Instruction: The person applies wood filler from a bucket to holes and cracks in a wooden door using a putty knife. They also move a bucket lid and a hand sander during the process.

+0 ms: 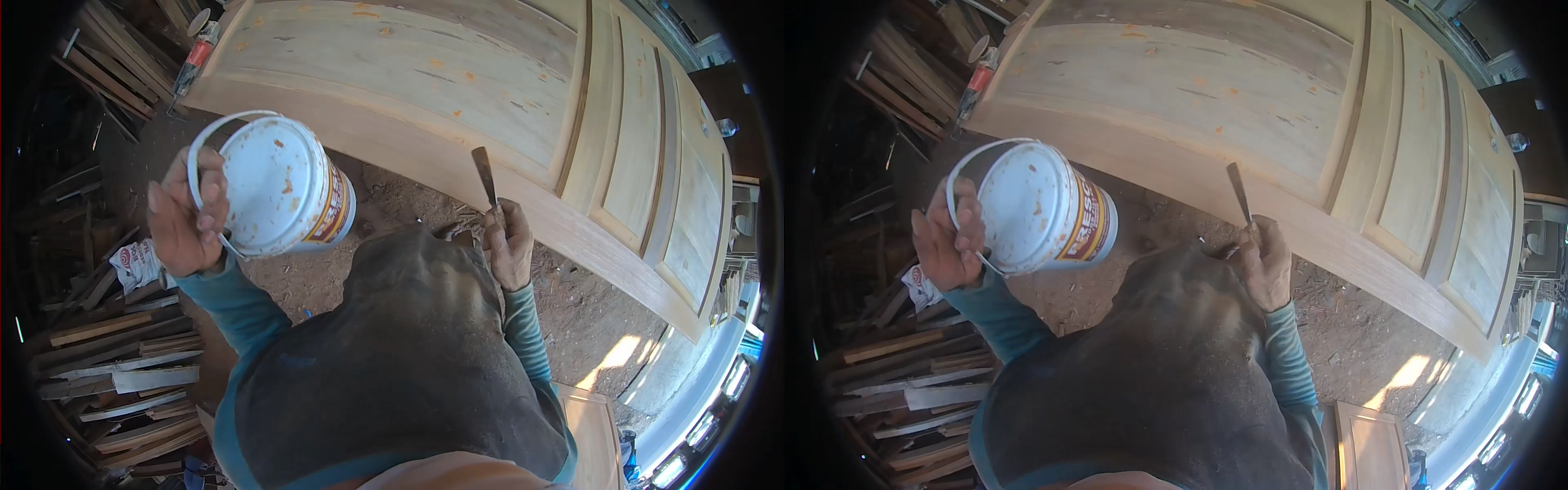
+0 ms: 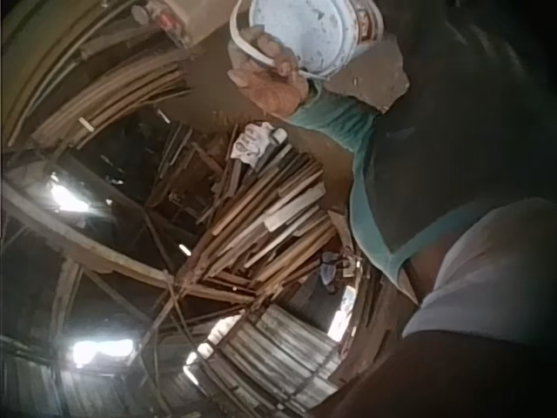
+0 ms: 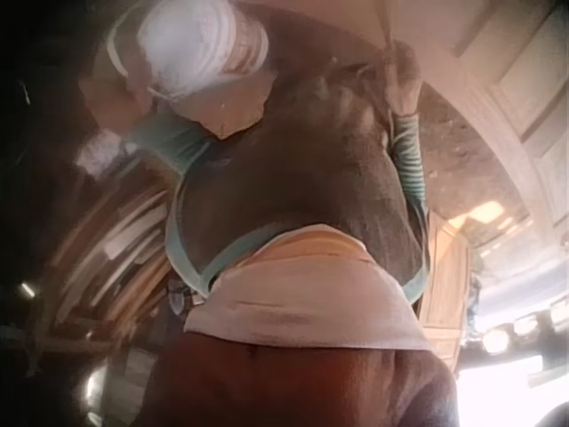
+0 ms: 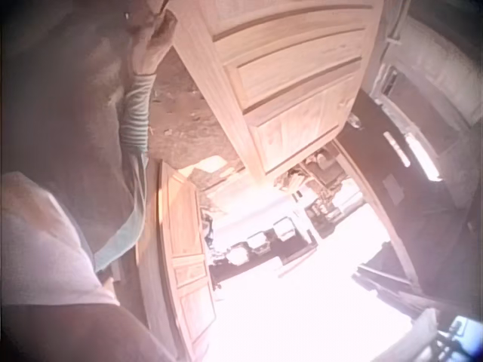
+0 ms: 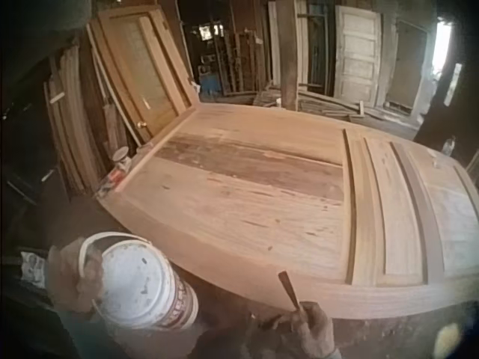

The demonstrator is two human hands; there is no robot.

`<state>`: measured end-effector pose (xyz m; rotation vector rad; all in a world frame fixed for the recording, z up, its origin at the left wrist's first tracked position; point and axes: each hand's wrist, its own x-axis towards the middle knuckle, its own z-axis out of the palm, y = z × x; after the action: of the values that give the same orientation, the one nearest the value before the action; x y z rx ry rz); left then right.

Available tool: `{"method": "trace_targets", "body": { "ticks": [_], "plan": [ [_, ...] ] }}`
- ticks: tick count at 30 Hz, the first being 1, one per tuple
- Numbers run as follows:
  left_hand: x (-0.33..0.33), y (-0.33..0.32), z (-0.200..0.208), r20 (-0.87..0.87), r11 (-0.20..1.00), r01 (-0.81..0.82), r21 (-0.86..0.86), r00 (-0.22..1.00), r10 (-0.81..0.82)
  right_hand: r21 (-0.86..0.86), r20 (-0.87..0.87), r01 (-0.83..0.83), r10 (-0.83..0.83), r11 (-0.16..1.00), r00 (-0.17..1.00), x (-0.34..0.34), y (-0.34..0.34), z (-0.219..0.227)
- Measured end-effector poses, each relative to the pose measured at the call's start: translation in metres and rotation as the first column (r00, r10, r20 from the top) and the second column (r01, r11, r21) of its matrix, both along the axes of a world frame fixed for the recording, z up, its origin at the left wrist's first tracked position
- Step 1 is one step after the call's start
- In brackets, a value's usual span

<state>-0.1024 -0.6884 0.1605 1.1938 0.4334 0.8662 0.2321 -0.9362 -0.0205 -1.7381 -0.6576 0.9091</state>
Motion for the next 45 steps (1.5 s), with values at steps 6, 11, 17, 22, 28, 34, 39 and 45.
{"method": "trace_targets", "body": {
  "ticks": [6,11,17,22,28,34,39,45],
  "plan": [
    [-0.093,-0.006,-0.065,-0.159,0.988,-0.064,-0.139,0.986,0.042,0.287,0.161,-0.600,0.580,0.747,0.799,-0.122,0.110,0.062],
    [-0.166,-0.011,-0.109,-0.190,0.939,-0.236,-0.251,0.963,0.191,0.068,-0.282,-0.648,0.638,0.758,0.717,-0.196,0.175,0.063],
    [-0.194,0.023,-0.121,-0.271,0.953,-0.218,-0.210,0.950,0.158,0.042,-0.325,-0.621,0.599,0.782,0.732,-0.256,0.223,0.030],
    [-0.206,0.053,-0.128,-0.287,0.951,-0.269,-0.155,0.933,0.217,0.018,-0.419,-0.626,0.574,0.779,0.703,-0.263,0.237,0.022],
    [-0.202,0.100,-0.128,-0.366,0.947,-0.238,-0.217,0.919,0.147,-0.113,-0.324,-0.564,0.506,0.818,0.799,-0.242,0.263,0.010],
    [-0.202,0.134,-0.110,-0.302,0.918,-0.112,-0.380,0.953,-0.009,0.111,-0.325,-0.619,0.617,0.778,0.717,-0.229,0.305,0.031],
    [-0.175,0.172,-0.120,-0.395,0.955,0.110,-0.275,0.893,-0.217,-0.081,0.083,-0.558,0.563,0.826,0.822,-0.215,0.313,0.016],
    [-0.165,0.221,-0.132,-0.182,0.788,0.435,-0.435,0.815,-0.550,-0.051,-0.180,-0.370,0.356,0.928,0.917,-0.231,0.283,0.040]
  ]
}}
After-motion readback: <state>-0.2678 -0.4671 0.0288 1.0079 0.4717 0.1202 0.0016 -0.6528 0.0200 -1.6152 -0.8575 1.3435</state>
